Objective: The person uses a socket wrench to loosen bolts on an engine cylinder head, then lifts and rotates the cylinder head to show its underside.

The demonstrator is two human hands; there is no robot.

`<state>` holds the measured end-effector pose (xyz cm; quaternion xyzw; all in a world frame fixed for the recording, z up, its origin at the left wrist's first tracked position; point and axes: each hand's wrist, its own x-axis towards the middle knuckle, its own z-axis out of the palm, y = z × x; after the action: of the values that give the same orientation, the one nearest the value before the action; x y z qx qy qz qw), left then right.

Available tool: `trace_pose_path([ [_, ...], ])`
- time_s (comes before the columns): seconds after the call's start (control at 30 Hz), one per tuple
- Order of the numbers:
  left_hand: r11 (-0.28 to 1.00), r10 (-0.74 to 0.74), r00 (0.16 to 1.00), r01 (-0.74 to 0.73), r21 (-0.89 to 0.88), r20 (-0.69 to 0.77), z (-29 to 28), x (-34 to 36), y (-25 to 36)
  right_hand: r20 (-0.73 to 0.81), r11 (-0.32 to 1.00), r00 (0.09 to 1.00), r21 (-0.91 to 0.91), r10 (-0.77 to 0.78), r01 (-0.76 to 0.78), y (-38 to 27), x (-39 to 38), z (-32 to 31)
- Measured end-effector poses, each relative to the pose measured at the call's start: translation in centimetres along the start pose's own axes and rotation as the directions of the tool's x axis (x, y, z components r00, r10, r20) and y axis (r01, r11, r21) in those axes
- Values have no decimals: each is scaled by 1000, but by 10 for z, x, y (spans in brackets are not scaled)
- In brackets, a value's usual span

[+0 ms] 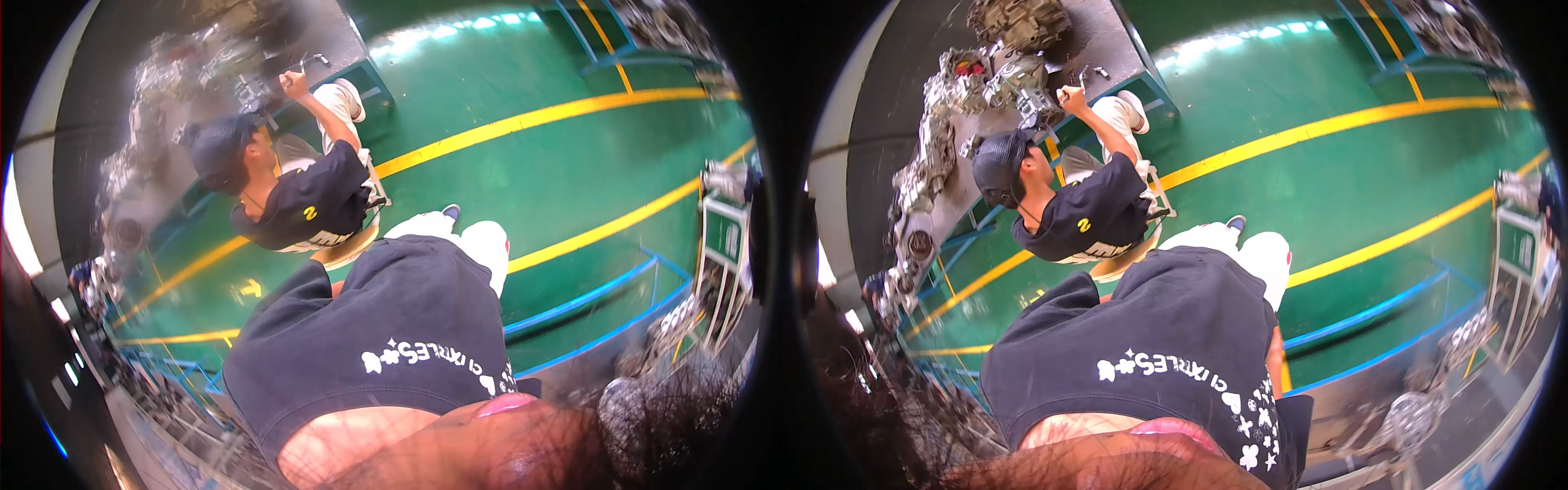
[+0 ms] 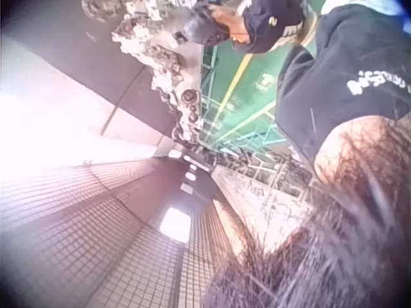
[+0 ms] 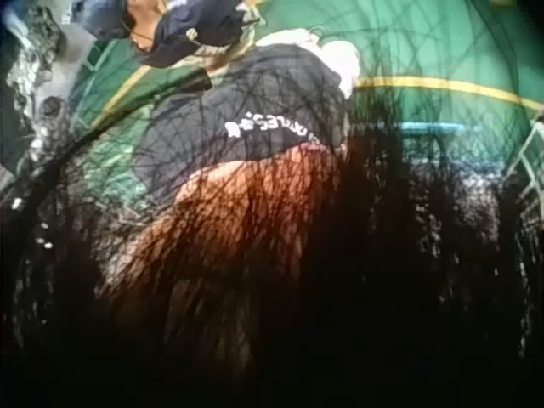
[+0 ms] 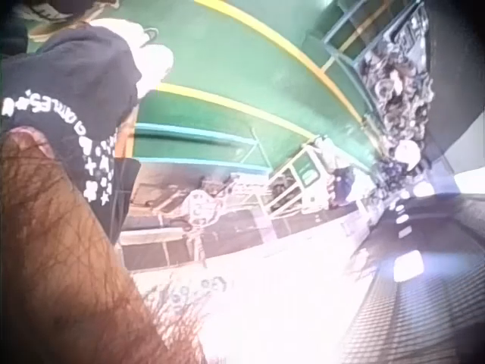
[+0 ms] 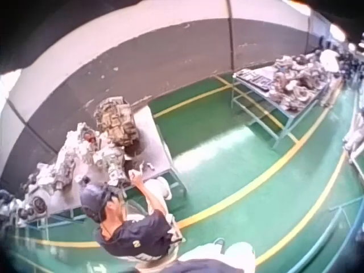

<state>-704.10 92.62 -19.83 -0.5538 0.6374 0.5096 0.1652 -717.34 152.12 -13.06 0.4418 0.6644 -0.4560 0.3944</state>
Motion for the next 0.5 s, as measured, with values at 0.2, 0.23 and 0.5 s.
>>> trace_pose_path([
  [0.2, 986, -81, 988, 60, -159, -132, 43, 51, 158, 109, 972, 994, -234, -6, 32, -245, 123, 13],
  [0.23, 986, -87, 989, 69, -149, -123, 54, 70, 188, 102, 973, 995, -228, -13, 36, -287, 142, 17],
  [0.5, 960, -139, 982, 103, -261, -125, 130, 136, 387, 275, 985, 959, -137, -65, 107, -804, 289, 131],
])
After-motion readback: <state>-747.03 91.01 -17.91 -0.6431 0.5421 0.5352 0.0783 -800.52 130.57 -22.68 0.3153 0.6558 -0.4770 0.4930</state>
